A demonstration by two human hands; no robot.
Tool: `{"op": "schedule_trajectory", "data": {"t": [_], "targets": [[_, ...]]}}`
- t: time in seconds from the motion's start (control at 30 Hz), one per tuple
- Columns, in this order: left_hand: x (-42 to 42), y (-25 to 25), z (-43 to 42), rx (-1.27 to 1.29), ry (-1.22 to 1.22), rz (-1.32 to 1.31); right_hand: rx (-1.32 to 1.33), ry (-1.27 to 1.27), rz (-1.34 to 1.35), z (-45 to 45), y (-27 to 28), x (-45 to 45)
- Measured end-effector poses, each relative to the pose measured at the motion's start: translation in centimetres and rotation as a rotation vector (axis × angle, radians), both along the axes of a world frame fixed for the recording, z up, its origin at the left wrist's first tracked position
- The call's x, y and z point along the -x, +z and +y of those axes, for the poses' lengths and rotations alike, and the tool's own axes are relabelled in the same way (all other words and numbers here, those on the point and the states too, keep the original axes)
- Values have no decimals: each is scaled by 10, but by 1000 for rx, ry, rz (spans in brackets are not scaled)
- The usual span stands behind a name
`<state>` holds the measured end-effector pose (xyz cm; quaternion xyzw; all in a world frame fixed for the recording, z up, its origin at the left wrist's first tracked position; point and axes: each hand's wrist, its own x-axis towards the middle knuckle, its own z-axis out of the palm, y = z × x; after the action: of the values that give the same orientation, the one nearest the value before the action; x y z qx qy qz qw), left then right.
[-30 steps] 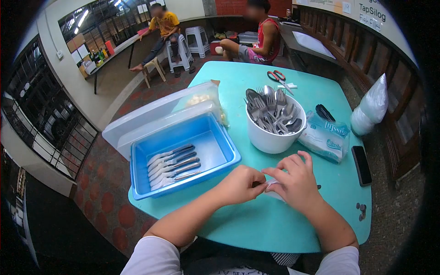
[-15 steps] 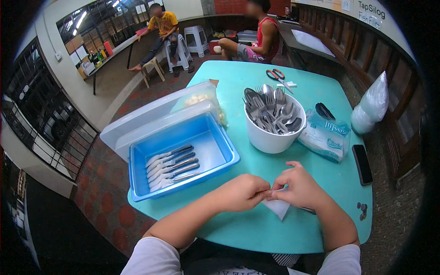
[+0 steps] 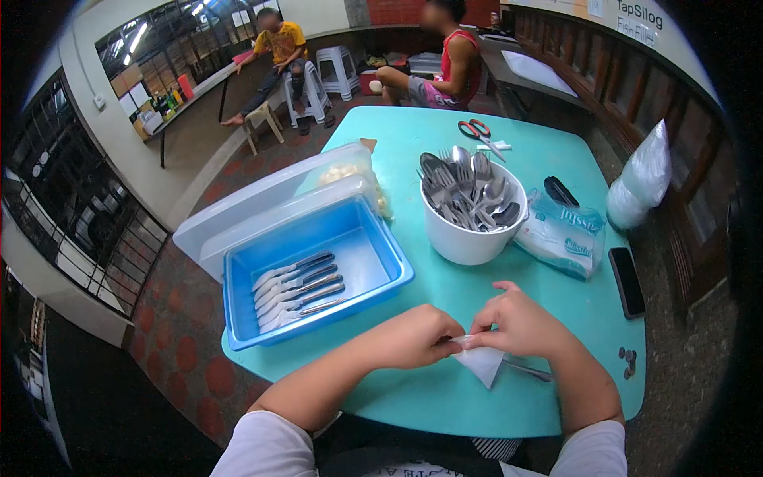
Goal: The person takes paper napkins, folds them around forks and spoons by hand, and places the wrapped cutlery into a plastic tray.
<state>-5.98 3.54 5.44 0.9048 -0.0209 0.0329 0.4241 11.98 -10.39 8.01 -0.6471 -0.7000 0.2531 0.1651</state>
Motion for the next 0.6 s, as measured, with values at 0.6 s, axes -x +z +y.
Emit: {"op": "schedule_trajectory", "data": {"t": [0.6], "targets": [[-9, -15, 16, 610, 546, -128, -898, -787, -312, -23, 59, -48]]}}
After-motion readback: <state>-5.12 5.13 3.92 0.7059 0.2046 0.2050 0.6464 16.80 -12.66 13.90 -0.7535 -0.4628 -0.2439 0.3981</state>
